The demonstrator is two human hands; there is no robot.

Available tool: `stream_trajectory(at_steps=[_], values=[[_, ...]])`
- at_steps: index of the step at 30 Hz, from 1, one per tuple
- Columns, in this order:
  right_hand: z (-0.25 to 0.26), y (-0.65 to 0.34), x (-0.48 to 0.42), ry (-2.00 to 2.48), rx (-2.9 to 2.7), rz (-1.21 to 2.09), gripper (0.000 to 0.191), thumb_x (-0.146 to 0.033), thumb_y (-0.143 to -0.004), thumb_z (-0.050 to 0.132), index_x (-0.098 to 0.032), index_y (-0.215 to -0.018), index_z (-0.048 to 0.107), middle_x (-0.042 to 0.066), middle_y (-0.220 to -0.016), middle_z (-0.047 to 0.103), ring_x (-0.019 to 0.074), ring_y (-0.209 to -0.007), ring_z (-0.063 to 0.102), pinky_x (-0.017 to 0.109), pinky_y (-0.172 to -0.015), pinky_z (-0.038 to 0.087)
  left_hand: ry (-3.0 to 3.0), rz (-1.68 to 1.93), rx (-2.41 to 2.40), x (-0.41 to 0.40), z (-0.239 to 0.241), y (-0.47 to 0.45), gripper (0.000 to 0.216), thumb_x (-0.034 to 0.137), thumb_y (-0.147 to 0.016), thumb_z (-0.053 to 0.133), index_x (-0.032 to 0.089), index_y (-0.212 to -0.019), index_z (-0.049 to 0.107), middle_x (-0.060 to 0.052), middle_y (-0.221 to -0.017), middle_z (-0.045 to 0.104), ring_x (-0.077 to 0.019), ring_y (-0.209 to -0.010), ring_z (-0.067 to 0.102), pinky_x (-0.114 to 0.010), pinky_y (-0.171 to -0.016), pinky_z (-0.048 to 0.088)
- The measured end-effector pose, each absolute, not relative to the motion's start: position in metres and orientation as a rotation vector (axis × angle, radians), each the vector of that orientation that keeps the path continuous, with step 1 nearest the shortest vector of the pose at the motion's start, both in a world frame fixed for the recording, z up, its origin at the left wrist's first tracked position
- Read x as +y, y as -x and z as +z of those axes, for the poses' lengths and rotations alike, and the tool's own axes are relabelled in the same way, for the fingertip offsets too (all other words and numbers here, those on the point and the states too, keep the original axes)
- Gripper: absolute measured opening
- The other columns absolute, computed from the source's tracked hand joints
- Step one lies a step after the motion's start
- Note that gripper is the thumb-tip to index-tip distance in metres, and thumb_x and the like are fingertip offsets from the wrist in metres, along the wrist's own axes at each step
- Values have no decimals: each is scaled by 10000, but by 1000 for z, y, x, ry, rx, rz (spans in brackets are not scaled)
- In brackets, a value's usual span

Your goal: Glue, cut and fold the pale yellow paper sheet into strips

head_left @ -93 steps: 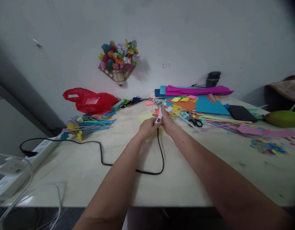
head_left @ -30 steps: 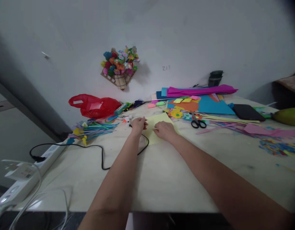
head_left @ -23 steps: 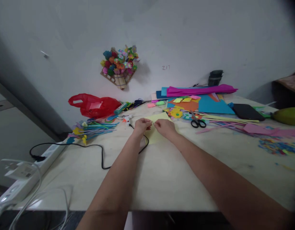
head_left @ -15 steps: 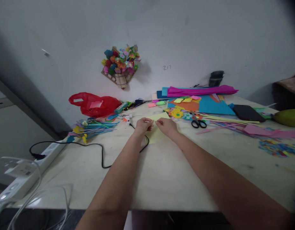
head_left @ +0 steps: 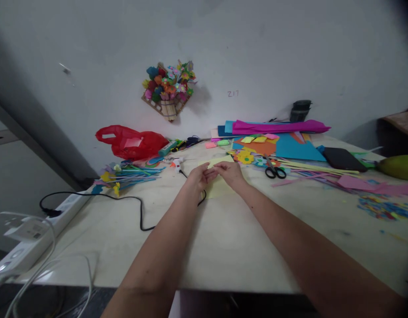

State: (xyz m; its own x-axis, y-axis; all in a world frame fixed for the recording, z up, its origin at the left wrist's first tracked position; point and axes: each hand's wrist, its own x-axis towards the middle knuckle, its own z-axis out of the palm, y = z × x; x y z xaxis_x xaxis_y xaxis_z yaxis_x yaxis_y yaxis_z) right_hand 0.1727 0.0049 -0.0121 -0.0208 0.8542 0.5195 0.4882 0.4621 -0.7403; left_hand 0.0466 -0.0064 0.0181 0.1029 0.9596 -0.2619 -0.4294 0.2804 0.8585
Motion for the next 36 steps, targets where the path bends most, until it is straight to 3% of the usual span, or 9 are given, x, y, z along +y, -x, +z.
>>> stream_trajectory(at_steps=[7,13,17,22,29,36], values=[[-3,-182,0,1099,-1698,-16,154,-217,-771,530,-186,-767,681,49,-872,693,183,-839,623,290,-761,463,-498,1090,755,-8,24,-51,218,97,-840,326,68,-940,518,-121,-663,657,-176,-588,653,-232,-533,528],[5,-189,-4,1027,-1713,-271,185,-229,-821,463,-190,-721,613,66,-962,665,183,-909,590,290,-775,450,-431,1140,621,-11,26,-61,256,107,-843,316,49,-1019,492,-204,-926,651,-214,-752,663,-255,-583,540],[6,-189,-6,1083,-1727,-321,185,-247,-840,429,-177,-753,577,88,-970,644,192,-909,572,288,-750,430,-452,1140,621,-11,26,-62,254,111,-846,327,39,-1027,490,-220,-978,634,-221,-815,653,-257,-622,539],[5,-191,-7,1285,-1641,-298,224,-288,-867,384,-169,-792,558,89,-911,627,193,-860,559,275,-694,390,-589,1184,622,-10,26,-57,115,126,-826,430,97,-903,511,-166,-887,656,-192,-790,655,-240,-646,522],[9,-193,-8,1617,-1593,-47,444,-361,-913,257,-170,-688,589,59,-709,635,167,-711,571,247,-609,341,-829,1488,1041,-1,16,-43,113,93,-670,619,133,-754,556,-6,-555,586,-89,-491,547,-229,-566,446],[3,-192,-7,1793,-1623,67,302,-398,-871,374,-203,-847,604,49,-816,662,188,-772,583,253,-594,345,-833,1593,1375,-7,26,-39,67,98,-656,576,163,-664,559,19,-579,540,-104,-564,514,-252,-585,397]])
